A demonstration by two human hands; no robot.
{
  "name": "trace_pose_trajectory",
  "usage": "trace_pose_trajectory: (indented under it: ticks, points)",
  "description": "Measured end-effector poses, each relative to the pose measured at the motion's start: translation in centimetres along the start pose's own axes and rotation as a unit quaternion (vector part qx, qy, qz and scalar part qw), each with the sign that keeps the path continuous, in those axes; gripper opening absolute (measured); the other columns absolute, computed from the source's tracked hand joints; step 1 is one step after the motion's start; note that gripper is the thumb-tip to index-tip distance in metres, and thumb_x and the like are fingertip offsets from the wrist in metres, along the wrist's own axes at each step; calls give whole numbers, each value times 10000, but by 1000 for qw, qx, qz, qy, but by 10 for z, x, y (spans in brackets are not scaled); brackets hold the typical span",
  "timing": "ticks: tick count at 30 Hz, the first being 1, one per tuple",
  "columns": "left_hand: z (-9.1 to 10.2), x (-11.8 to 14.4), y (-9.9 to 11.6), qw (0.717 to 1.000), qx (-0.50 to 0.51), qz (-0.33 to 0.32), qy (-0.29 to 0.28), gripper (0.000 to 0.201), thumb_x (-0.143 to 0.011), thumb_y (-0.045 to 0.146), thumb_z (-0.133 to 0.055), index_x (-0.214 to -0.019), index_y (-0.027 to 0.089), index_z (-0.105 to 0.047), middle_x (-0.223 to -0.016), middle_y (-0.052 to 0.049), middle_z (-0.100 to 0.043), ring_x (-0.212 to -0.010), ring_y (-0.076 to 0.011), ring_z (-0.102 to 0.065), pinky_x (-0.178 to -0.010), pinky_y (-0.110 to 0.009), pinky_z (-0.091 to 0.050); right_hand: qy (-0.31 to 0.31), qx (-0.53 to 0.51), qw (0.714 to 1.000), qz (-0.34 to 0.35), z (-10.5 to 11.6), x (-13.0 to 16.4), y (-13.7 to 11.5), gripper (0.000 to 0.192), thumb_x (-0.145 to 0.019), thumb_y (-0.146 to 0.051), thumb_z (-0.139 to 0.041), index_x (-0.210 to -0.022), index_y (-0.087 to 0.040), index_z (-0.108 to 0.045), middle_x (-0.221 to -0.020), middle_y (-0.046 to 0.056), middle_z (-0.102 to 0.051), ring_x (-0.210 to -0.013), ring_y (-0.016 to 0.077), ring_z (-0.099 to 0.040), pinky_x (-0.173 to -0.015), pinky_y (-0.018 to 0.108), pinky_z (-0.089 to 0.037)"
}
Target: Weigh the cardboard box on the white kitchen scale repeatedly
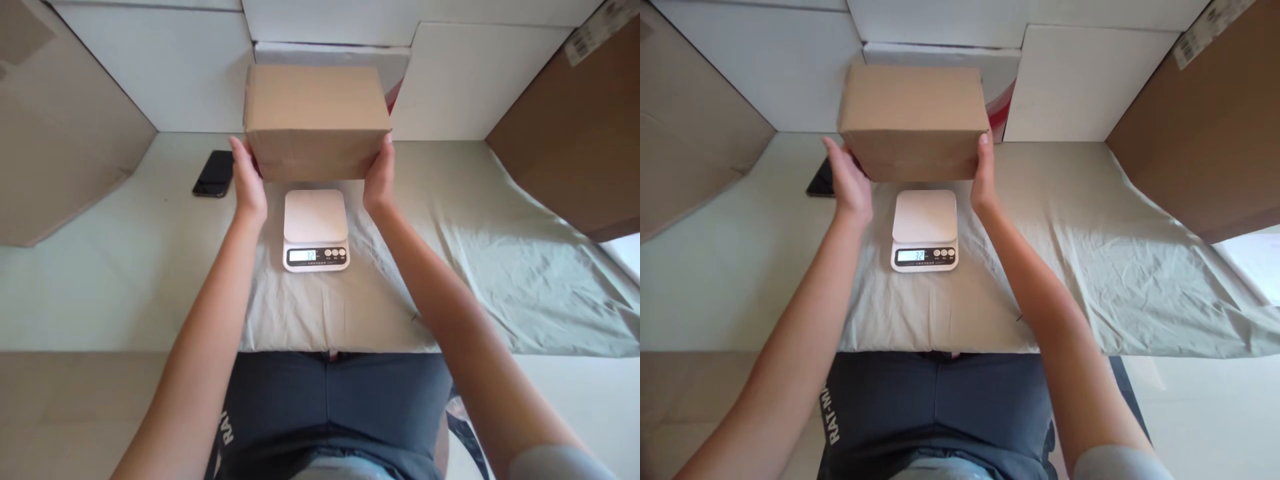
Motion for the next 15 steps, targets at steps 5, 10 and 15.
trace_pose_trajectory:
  ticks: [5,10,15]
  points:
    - [21,-12,-70,998,-33,15,58,899,-911,953,-263,-1211,241,-724,-1410,-95,-741,-1552,-247,-525,-1315,-374,-393,-15,-29,999,-28,-1,2,54,847,-862,-931,-465,-1479,-364,-588,-1583,-82,-631,-1681,202,-334,-1450,470,-225]
    - [36,-19,-100,998,-37,19,49,865,-978,889,-238,-1241,207,-701,-1426,-86,-741,-1533,-233,-546,-1271,-363,-448,-13,-41,996,-74,3,-1,79,781,-900,-912,-357,-1408,-370,-601,-1496,-134,-700,-1674,122,-304,-1439,402,-175]
    - [37,-23,-108,998,-59,20,9,888,-1023,834,-139,-1328,182,-657,-1483,-71,-712,-1509,-207,-566,-1239,-338,-469,-13,-16,996,-88,5,-6,86,865,-938,-836,-108,-1322,-279,-647,-1417,-115,-769,-1652,70,-314,-1391,369,-207]
Point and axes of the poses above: each hand's wrist, its own x-axis away from the middle knuckle, its own z-axis out of the back of the hand, y = z × x, the point moved 3 cm from there along -x, towards the middle knuckle
